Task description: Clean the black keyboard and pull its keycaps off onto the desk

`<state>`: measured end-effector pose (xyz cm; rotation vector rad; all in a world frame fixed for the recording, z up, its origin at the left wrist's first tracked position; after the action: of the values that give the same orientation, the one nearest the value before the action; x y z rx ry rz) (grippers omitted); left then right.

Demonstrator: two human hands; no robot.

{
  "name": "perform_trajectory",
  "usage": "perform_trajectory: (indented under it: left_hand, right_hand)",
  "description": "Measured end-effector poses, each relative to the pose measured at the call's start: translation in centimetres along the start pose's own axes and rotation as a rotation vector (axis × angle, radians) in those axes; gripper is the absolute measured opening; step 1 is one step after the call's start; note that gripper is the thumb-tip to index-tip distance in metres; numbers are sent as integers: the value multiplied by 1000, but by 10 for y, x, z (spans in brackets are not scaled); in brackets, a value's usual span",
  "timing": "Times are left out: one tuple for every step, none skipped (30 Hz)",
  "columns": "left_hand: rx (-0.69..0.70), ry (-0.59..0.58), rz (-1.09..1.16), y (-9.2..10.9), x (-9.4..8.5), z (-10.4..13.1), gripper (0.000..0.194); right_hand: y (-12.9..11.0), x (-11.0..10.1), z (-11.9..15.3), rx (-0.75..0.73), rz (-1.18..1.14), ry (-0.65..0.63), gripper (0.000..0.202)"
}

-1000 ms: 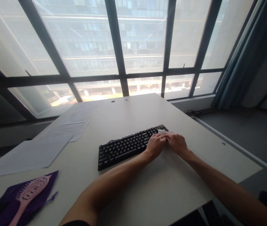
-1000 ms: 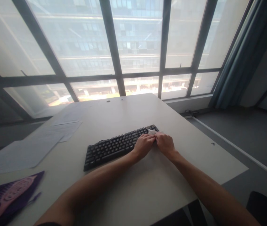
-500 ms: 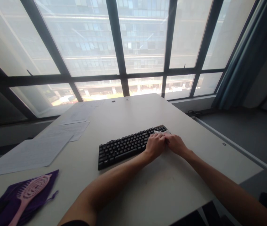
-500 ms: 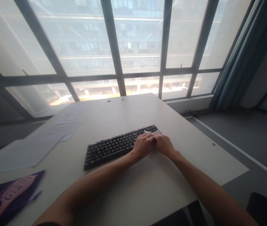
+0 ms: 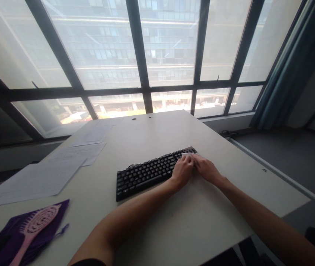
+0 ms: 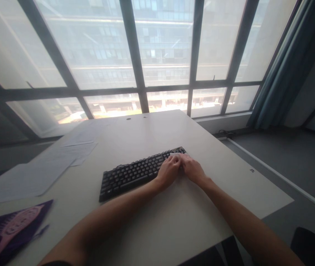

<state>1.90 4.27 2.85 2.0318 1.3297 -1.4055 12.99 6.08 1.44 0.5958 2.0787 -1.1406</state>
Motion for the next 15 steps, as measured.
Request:
perform_trajectory:
  left_hand:
    - [-4, 6, 2, 0, 1, 0, 31]
    - [-8, 14, 3, 0, 2, 0, 33]
    - [-12, 19, 2, 0, 4, 0, 36]
    - [-17, 17, -4, 0, 6, 1, 38]
    - [-21, 6, -13, 0, 9, 1, 41]
    - [-25, -14, -25, -1, 12, 1, 43]
    - [-27, -39, -36, -1, 15, 1, 45]
    - [-23, -63, -44, -1, 18, 1, 46]
    - [-17, -81, -51, -1, 21, 1, 46]
    - [-10, -90, -58, -1, 22, 1, 46]
    - [-3, -94, -65, 0, 23, 1, 46]
    - [4, -94, -70, 0, 23, 1, 46]
    - [11, -91, -74, 0, 23, 1, 46]
    - [17, -88, -76, 0, 22, 0, 46]
    - [23, -84, -76, 0, 21, 0, 45]
  right_hand:
    - [3, 2, 0, 6, 7, -5, 48]
    - [5, 3, -1, 11, 16, -12, 48]
    - [7, 4, -1, 11, 25, -20, 47]
    - [8, 5, -1, 9, 33, -26, 48]
    - [8, 5, -1, 4, 38, -30, 48]
    - [9, 6, -1, -2, 44, -32, 48]
    - [9, 5, -1, -6, 49, -33, 48]
    - [9, 5, -1, -7, 56, -33, 48]
    - [10, 5, -1, -6, 62, -34, 48]
    - [10, 5, -1, -3, 65, -37, 48]
    - [10, 6, -1, 1, 66, -41, 48]
    - [10, 6, -1, 4, 65, -47, 47]
    - [10, 6, -1, 6, 61, -52, 47]
    - [10, 6, -1, 6, 57, -55, 47]
    - [9, 6, 0, 7, 53, -52, 47]
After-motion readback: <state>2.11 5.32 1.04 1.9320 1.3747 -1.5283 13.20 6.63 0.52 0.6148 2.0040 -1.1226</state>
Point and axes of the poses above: each hand's wrist, its own z-axis away from the middle knuckle, its own x-axis out of the palm, y = z × x, the point moved 6 cm from there along -z, towards the middle knuckle, and after that the axes turned 13 degrees about -z, right-handed, at the moved point
